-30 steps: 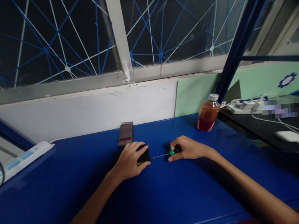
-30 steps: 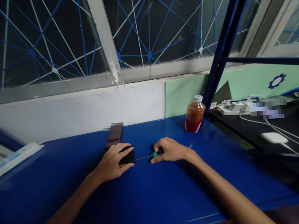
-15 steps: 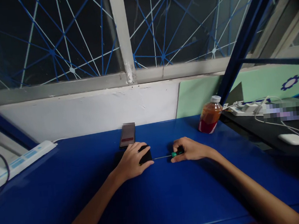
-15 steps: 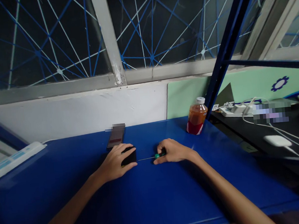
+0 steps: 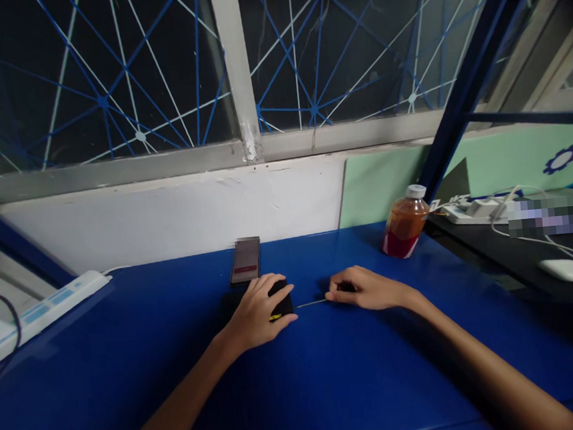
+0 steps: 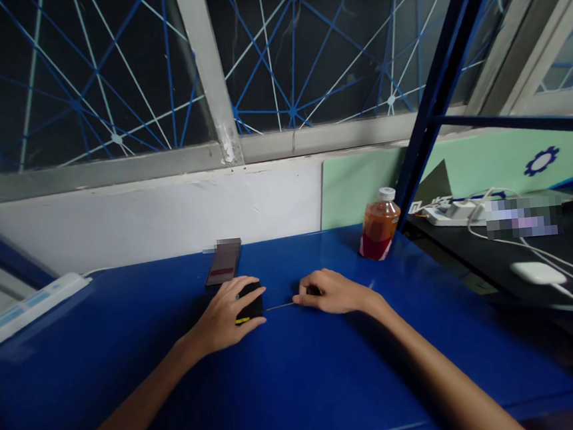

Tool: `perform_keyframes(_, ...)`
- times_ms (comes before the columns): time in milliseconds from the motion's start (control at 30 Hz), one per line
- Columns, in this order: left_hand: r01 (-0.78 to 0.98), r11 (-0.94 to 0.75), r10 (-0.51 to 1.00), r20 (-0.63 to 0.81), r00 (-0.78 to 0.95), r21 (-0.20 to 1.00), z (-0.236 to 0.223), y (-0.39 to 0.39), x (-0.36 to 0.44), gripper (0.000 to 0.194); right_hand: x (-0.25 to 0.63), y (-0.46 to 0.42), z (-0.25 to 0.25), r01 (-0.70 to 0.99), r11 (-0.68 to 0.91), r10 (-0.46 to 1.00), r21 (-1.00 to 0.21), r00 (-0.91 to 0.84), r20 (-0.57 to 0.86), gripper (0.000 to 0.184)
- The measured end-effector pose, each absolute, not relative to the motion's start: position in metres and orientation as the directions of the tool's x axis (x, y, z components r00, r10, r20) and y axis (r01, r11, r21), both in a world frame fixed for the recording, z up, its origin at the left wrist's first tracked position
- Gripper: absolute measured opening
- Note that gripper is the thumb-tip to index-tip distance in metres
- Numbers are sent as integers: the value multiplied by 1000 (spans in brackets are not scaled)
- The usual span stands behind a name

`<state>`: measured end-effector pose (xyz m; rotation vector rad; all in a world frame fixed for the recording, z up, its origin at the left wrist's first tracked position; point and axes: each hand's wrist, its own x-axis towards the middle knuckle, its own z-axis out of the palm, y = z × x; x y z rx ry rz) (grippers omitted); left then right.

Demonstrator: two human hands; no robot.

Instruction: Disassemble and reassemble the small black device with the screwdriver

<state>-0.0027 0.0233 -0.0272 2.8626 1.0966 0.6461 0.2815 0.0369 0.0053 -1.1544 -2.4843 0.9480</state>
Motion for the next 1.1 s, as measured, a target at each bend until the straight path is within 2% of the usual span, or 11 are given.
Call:
perform_keyframes(133, 633, -755, 644, 372, 669, 168, -29, 25, -4, 47, 284, 39, 3, 626, 497, 763, -601, -645, -40, 44)
perform_keyframes(300, 637, -747, 659, 336, 673, 189, -28, 25, -5, 46, 283, 39, 1, 630, 474, 774, -616, -631, -49, 40)
perform_keyframes(433, 620, -755, 654, 310, 690, 212, -24, 24, -4, 35, 280, 38, 2, 624, 464, 765, -629, -640, -72, 38)
perform_keyframes(700, 618, -753, 657, 296, 693, 226, -21, 22, -3, 23, 282, 35, 7, 613, 501, 772, -611, -636, -4, 35)
perform_keyframes(933, 624, -748, 663, 290, 690, 227, -21, 20, -2, 21, 283, 40, 0, 631, 531, 772, -565, -635, 16, 42)
perform_keyframes(1100, 613, -756, 654, 301, 695, 228, -21, 21, -2, 21, 282, 40, -2, 653, 492, 780, -576, -625, -42, 39)
